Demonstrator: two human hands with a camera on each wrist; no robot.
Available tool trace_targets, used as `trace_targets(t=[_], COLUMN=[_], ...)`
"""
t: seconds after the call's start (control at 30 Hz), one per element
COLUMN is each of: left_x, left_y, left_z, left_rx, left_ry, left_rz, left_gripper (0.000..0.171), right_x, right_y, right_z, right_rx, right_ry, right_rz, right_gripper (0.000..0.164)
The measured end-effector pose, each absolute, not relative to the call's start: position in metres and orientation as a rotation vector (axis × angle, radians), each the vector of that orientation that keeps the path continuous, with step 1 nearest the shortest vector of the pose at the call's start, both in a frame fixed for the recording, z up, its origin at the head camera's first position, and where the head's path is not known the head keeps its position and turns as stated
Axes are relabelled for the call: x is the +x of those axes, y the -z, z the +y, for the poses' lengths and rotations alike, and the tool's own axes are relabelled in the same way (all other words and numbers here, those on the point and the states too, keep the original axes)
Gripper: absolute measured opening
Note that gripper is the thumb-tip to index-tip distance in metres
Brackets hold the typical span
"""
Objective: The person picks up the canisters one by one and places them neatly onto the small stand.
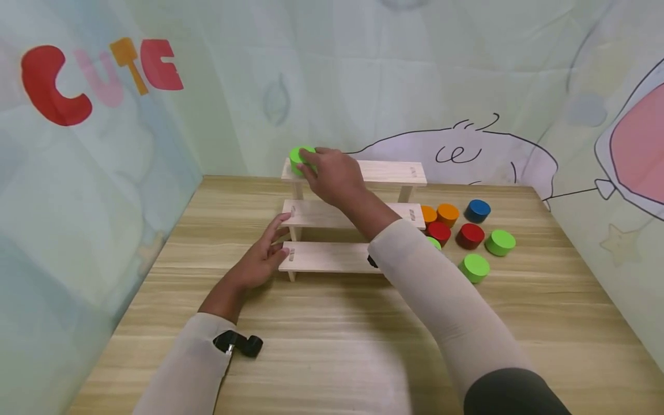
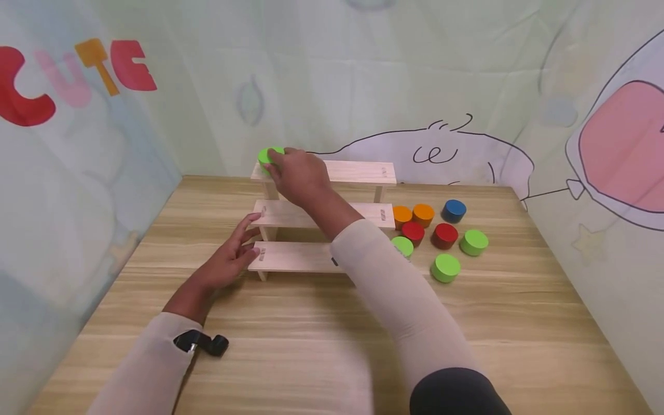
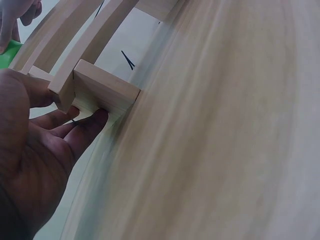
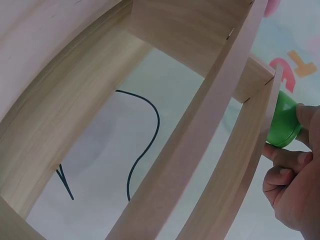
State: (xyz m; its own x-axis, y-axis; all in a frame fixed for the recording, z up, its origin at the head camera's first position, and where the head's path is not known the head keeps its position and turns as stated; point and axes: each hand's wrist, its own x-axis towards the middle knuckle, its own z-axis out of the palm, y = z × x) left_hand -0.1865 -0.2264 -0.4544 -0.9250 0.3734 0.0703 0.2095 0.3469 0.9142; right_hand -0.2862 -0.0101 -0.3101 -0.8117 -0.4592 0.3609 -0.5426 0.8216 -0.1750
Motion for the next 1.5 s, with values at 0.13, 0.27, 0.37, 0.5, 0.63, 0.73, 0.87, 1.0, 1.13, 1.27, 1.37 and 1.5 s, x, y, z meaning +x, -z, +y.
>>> trace_targets(t=[0.13,0.27,0.37,0.5,0.63,0.73,0.87,1.0,1.13,1.27,1.37,1.5], left_x=[-0.187,-0.188,-0.189,-0.19,-0.188,-0.188,-0.188,-0.188,-0.188,-0.187,-0.187,-0.187], left_y=[0.454,0.455,0.455,0.456,0.457,0.456,0.456,0.455,0.456,0.457,0.458,0.459], left_z=[-0.226,-0.225,-0.225,-0.225,-0.225,-0.225,-0.226,-0.226,-0.224,-0.225,-0.227,-0.227], left_rx=[0.529,0.54,0.552,0.547,0.551,0.568,0.577,0.584,0.593,0.573,0.564,0.575], left_ry=[-1.62,-1.637,-1.646,-1.645,-1.639,-1.629,-1.628,-1.642,-1.656,-1.642,-1.625,-1.633], left_rz=[2.453,2.443,2.438,2.446,2.45,2.457,2.466,2.455,2.446,2.457,2.471,2.47], left_gripper=[0.077,0.078,0.078,0.078,0.078,0.077,0.077,0.078,0.078,0.077,0.077,0.077], right_x=[-0.287,-0.287,-0.285,-0.283,-0.279,-0.275,-0.271,-0.267,-0.261,-0.255,-0.25,-0.243], right_y=[0.311,0.31,0.309,0.307,0.307,0.307,0.306,0.304,0.304,0.304,0.305,0.307], right_z=[-0.007,-0.004,-0.001,0.006,0.016,0.025,0.037,0.053,0.071,0.089,0.102,0.121], right_rx=[0.762,0.751,0.741,0.74,0.728,0.715,0.707,0.689,0.665,0.646,0.627,0.61], right_ry=[-0.391,-0.414,-0.44,-0.478,-0.507,-0.529,-0.579,-0.62,-0.651,-0.675,-0.69,-0.705], right_rz=[-2.728,-2.741,-2.728,-2.706,-2.695,-2.677,-2.641,-2.61,-2.586,-2.542,-2.509,-2.473], right_gripper=[0.048,0.055,0.059,0.061,0.061,0.059,0.058,0.057,0.057,0.055,0.055,0.055])
